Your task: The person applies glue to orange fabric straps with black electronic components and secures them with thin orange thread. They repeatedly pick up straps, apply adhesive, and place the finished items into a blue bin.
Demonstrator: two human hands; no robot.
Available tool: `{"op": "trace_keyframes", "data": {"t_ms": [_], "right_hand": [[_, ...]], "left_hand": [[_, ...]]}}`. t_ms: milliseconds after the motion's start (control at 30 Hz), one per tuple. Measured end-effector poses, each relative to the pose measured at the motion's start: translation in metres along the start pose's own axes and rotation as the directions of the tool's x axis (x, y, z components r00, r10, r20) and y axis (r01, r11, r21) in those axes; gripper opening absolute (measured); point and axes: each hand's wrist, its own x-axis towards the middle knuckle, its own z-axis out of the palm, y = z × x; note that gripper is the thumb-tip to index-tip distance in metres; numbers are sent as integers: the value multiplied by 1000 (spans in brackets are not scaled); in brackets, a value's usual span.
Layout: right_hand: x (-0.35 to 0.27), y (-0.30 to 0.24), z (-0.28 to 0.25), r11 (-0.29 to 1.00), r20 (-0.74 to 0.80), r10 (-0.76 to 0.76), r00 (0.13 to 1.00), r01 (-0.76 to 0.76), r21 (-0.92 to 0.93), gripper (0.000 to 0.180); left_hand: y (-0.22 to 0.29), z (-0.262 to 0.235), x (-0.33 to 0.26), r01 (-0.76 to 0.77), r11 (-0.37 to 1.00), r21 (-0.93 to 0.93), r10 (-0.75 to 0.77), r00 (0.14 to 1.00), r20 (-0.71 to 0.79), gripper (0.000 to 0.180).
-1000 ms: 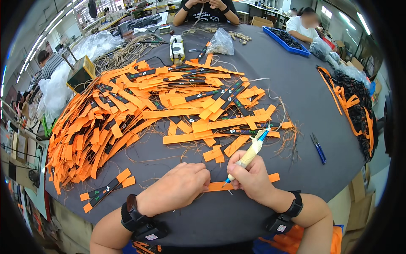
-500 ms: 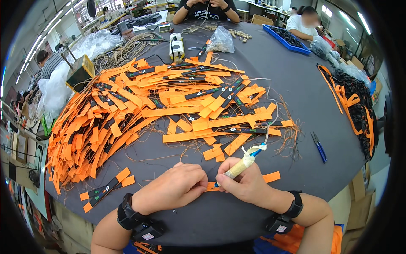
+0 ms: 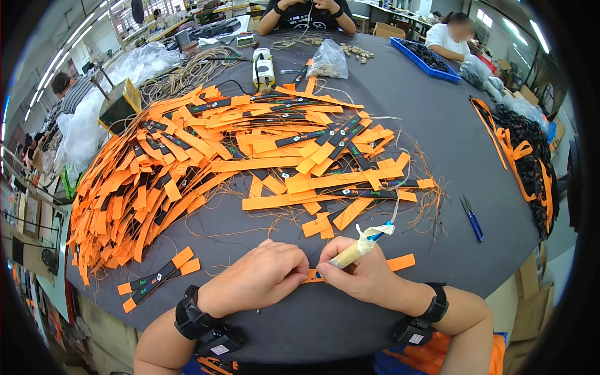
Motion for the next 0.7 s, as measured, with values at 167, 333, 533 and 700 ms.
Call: {"op": "trace_keyframes", "data": {"t_ms": [167,333,533,700], "right_hand": [[0,0,0,1000,14,2,1000,-2,-12,12],[0,4,0,1000,15,-5,1000,6,-22,12],[-3,2,4,943,-97,220,971,-186,277,12],[-2,4,4,948,-83,217,973,-190,256,11]], "left_hand": [[0,0,0,-5,1000,-11,5,1000,-4,8],[1,0,-1,9,1000,-20,-9,1000,-3,8],[0,-3,-1,113,992,63,-101,980,-169,7],[4,-3,0,71,982,175,-34,978,-204,10]]}}
